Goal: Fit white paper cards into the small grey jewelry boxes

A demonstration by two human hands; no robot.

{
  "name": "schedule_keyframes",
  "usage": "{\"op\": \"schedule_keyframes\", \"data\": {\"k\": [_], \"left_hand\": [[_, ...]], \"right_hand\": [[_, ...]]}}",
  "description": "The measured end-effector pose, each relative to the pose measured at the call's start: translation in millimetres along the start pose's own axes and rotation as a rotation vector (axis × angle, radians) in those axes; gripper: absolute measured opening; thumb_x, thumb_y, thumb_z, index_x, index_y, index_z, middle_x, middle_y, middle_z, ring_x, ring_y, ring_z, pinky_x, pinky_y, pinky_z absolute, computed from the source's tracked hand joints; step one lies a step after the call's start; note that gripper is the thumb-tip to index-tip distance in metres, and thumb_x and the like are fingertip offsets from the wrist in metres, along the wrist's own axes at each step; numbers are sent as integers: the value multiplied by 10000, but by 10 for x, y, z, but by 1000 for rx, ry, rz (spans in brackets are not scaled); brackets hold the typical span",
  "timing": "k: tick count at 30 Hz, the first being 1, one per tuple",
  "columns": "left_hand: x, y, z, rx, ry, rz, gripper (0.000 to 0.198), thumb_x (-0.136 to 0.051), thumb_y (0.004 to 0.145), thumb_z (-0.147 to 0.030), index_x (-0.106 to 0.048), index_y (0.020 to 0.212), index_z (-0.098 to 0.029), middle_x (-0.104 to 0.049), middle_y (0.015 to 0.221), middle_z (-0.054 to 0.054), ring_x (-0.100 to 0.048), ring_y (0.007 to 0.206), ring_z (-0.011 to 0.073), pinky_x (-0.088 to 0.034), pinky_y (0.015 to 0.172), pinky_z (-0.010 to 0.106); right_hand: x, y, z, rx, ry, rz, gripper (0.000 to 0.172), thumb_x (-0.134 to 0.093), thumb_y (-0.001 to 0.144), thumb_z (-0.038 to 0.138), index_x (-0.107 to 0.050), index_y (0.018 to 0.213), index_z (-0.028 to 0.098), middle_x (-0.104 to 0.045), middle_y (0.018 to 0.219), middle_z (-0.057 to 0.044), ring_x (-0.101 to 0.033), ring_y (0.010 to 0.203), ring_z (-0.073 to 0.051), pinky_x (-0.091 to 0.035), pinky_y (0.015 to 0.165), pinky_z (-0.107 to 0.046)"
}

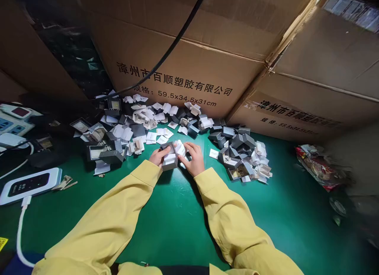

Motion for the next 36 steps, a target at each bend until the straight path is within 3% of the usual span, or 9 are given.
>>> {"op": "schedule_keyframes", "data": {"k": [7, 17, 24, 31, 33, 36], "left_hand": [[-25, -51, -6, 32, 83, 12, 369, -634, 726, -232, -615, 1049, -55, -689, 777, 100, -661, 666, 191, -548, 671, 312], [-138, -128, 21, 105, 103, 27, 330, -595, 751, -185, -607, 1048, -43, -690, 853, 129, -665, 737, 214, -562, 715, 373], [-102, -93, 30, 108, 149, 32, 387, -630, 727, -227, -609, 1068, -45, -693, 819, 131, -667, 736, 209, -550, 622, 282], [-79, -65, 62, 124, 222, 83, 483, -724, 612, -289, -641, 1027, -57, -690, 823, 142, -660, 718, 229, -533, 619, 312], [-70, -58, 45, 84, 247, 89, 527, -744, 575, -319, -644, 1024, -63, -686, 878, 151, -657, 719, 236, -531, 647, 337], [-65, -48, -56, -124, 322, 96, 540, -748, 561, -363, -653, 1020, -95, -645, 1058, 150, -648, 815, 251, -515, 750, 374]], "right_hand": [[-14, 3, 13, 107, -114, 1, 496, -589, 744, 267, -501, 1224, 179, -597, 1027, -100, -509, 939, -225, -463, 840, -383], [-44, -13, -37, 70, -61, 3, 497, -527, 724, 155, -506, 1220, 178, -559, 1034, -99, -506, 954, -211, -476, 839, -356], [-77, -18, -69, 43, -27, 56, 496, -568, 758, 266, -480, 1242, 201, -541, 1087, -104, -501, 993, -224, -500, 786, -350], [-26, -8, -51, 40, -90, 29, 392, -557, 752, 259, -549, 1133, 168, -581, 1027, -95, -512, 951, -215, -465, 845, -346], [-17, -1, -56, 9, -113, 40, 354, -563, 731, 244, -574, 1076, 166, -590, 982, -87, -516, 917, -213, -469, 819, -337], [-29, 3, -72, -28, -157, 74, 321, -581, 705, 236, -594, 1016, 161, -590, 940, -83, -518, 887, -213, -468, 797, -327]]}}
Point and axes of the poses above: each hand's wrist, its own y-axis towards the middle knuckle, its own x-axis out of the back of the hand, z = x × y, the point moved 6 cm from there along y, towards the middle knuckle
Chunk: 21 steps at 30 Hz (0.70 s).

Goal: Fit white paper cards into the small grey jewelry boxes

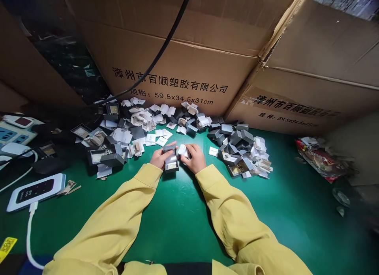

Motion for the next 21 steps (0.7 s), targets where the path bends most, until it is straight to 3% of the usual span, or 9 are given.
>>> {"op": "schedule_keyframes", "data": {"k": [3, 6, 10, 14, 17, 21], "left_hand": [[-1, 3, -51, -149, 106, 25, 470, -736, 581, -380, -680, 967, -118, -599, 1166, 143, -577, 1025, 291, -470, 864, 381], [-6, 19, 1, -130, 171, 63, 454, -727, 599, -396, -689, 952, -114, -606, 1159, 148, -527, 1103, 309, -436, 912, 395], [31, 31, 45, -75, 181, 37, 511, -728, 591, -425, -680, 987, -105, -638, 1097, 147, -570, 1031, 307, -451, 872, 397], [12, -3, 32, 10, 124, 40, 553, -759, 550, -425, -680, 975, -81, -677, 980, 140, -627, 883, 273, -493, 758, 346], [-45, -21, 31, 77, -6, 58, 577, -762, 553, -410, -661, 1007, -70, -682, 949, 140, -639, 841, 254, -503, 715, 321], [-114, 2, 44, 93, -215, 71, 514, -731, 594, -424, -660, 988, -103, -664, 1028, 130, -626, 918, 249, -502, 783, 331]], "right_hand": [[-50, -7, -5, -3, -10, 57, 311, -585, 707, 246, -598, 1005, 159, -588, 931, -79, -523, 877, -206, -466, 792, -316], [-79, -20, -16, -16, 9, 73, 363, -579, 722, 260, -574, 1072, 164, -582, 973, -81, -525, 914, -205, -461, 817, -320], [-76, -22, -23, -30, 51, 70, 444, -590, 722, 264, -534, 1153, 176, -573, 1006, -89, -524, 951, -210, -461, 834, -330], [-27, -11, 12, -24, 134, 53, 369, -596, 714, 248, -574, 1078, 193, -575, 970, -77, -540, 899, -195, -484, 764, -308], [18, -3, 38, -24, 172, 13, 351, -592, 708, 242, -580, 1056, 198, -574, 943, -67, -547, 863, -188, -491, 719, -300], [51, 0, 35, -36, 193, -63, 348, -571, 713, 247, -576, 1057, 197, -572, 956, -69, -548, 815, -175, -490, 685, -290]]}}
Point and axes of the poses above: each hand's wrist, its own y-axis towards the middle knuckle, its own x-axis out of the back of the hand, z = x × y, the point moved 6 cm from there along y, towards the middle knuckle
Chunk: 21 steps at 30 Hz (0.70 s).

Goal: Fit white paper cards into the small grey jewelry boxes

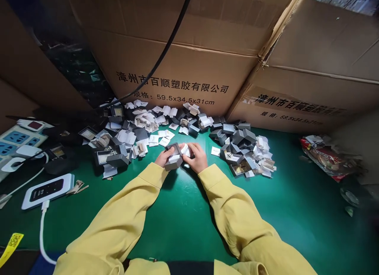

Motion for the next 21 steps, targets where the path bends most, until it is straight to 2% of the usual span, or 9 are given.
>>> {"op": "schedule_keyframes", "data": {"k": [3, 5, 10, 14, 17, 19, 21], "left_hand": [[-15, 10, -13, -36, -1, 22, 490, -743, 581, -408, -663, 959, -108, -653, 1062, 128, -610, 972, 255, -493, 832, 341], [20, 2, -56, -100, 61, -9, 504, -745, 574, -403, -655, 965, -98, -655, 1054, 139, -601, 994, 268, -483, 858, 359], [202, -14, -254, -357, 446, -218, 493, -687, 645, -396, -628, 1032, -96, -653, 1049, 151, -570, 1047, 268, -437, 919, 368], [205, -33, -371, -469, 733, -240, 433, -626, 705, -338, -605, 1101, -163, -635, 1099, 103, -537, 1097, 229, -377, 984, 344], [174, -115, -451, -484, 878, -280, 410, -615, 707, -301, -613, 1101, -189, -640, 1082, 84, -524, 1108, 226, -352, 1001, 332], [176, -179, -502, -461, 898, -306, 435, -620, 693, -289, -606, 1120, -203, -652, 1041, 79, -542, 1076, 235, -360, 988, 338], [195, -219, -542, -431, 881, -285, 507, -651, 657, -290, -584, 1154, -217, -660, 1003, 73, -558, 1043, 243, -358, 987, 352]], "right_hand": [[10, 3, -5, 6, 36, -13, 347, -571, 721, 261, -577, 1059, 185, -575, 966, -72, -547, 792, -163, -486, 649, -270], [30, 6, -22, -1, 53, -19, 349, -584, 717, 271, -584, 1054, 179, -584, 963, -67, -547, 774, -155, -484, 638, -262], [85, 9, -151, -115, 35, -58, 360, -599, 713, 323, -599, 1044, 180, -617, 936, -56, -503, 589, -110, -478, 599, -268], [39, 2, -207, -150, 67, -32, 368, -605, 709, 349, -607, 1038, 185, -623, 931, -56, -502, 565, -103, -478, 574, -264], [12, -5, -214, -149, 86, -12, 375, -602, 708, 331, -600, 1053, 184, -616, 935, -54, -503, 567, -99, -480, 563, -257], [18, -13, -220, -153, 98, -15, 383, -599, 704, 311, -592, 1064, 182, -609, 943, -55, -500, 572, -96, -485, 564, -252], [29, -22, -232, -161, 121, -17, 390, -596, 699, 298, -585, 1071, 181, -602, 945, -56, -504, 585, -96, -490, 560, -245]]}}
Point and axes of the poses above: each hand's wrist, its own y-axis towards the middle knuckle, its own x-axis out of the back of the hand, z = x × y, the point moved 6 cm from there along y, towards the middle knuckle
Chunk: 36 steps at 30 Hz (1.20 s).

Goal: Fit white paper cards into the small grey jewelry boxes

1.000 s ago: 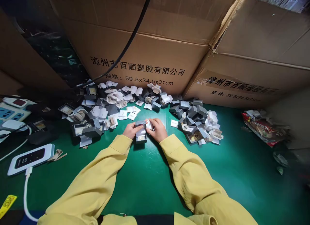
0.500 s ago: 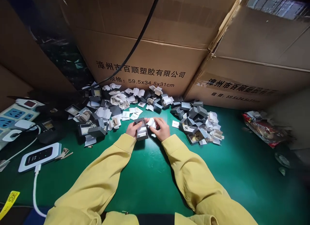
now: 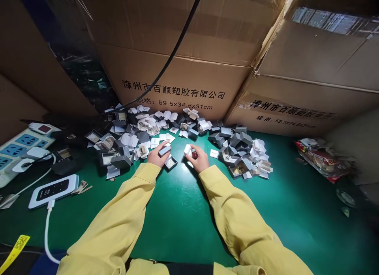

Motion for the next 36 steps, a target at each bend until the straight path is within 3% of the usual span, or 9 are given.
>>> {"op": "schedule_keyframes", "data": {"k": [6, 11, 18, 22, 31, 36], "left_hand": [[79, 48, 126, 35, -271, 347, 761, -755, 522, -349, -518, 1224, -177, -600, 1143, 136, -530, 1103, 276, -374, 966, 373], [138, 100, 233, 57, -179, 498, 782, -780, 491, -251, -521, 1226, -187, -537, 1242, 139, -458, 1193, 289, -345, 997, 387], [-13, 100, 228, 53, -132, 359, 742, -775, 479, -248, -546, 1181, -177, -597, 1159, 103, -539, 1091, 269, -344, 1007, 408], [-80, 77, 200, 6, -61, 306, 668, -781, 464, -249, -595, 1103, -194, -640, 1071, 74, -581, 1019, 262, -386, 971, 388], [-105, 49, 123, -55, 19, 327, 660, -755, 536, -276, -571, 1165, -200, -636, 1094, 72, -581, 1024, 266, -399, 959, 382], [-119, 43, 108, -52, 9, 339, 700, -763, 531, -304, -557, 1189, -179, -629, 1117, 83, -574, 1037, 273, -398, 962, 377]], "right_hand": [[-17, -1, -54, -26, 70, 37, 395, -607, 686, 293, -586, 1066, 185, -598, 910, -50, -511, 588, -98, -507, 581, -250], [-27, 7, -26, -8, 52, 55, 388, -598, 688, 280, -585, 1063, 177, -601, 923, -56, -517, 603, -100, -506, 588, -249], [-38, -6, 101, 30, 47, 96, 373, -563, 699, 256, -575, 1066, 190, -599, 981, -65, -515, 618, -101, -491, 562, -238], [-46, -16, 190, 74, 43, 116, 391, -582, 705, 270, -570, 1090, 203, -604, 914, -34, -476, 584, -90, -477, 573, -236], [-95, -21, 238, 75, 68, 152, 422, -600, 705, 264, -556, 1120, 205, -608, 854, -1, -453, 584, -90, -458, 618, -244], [-171, -38, 230, 61, 43, 244, 500, -622, 677, 212, -521, 1166, 197, -628, 960, -20, -462, 608, -95, -452, 630, -243]]}}
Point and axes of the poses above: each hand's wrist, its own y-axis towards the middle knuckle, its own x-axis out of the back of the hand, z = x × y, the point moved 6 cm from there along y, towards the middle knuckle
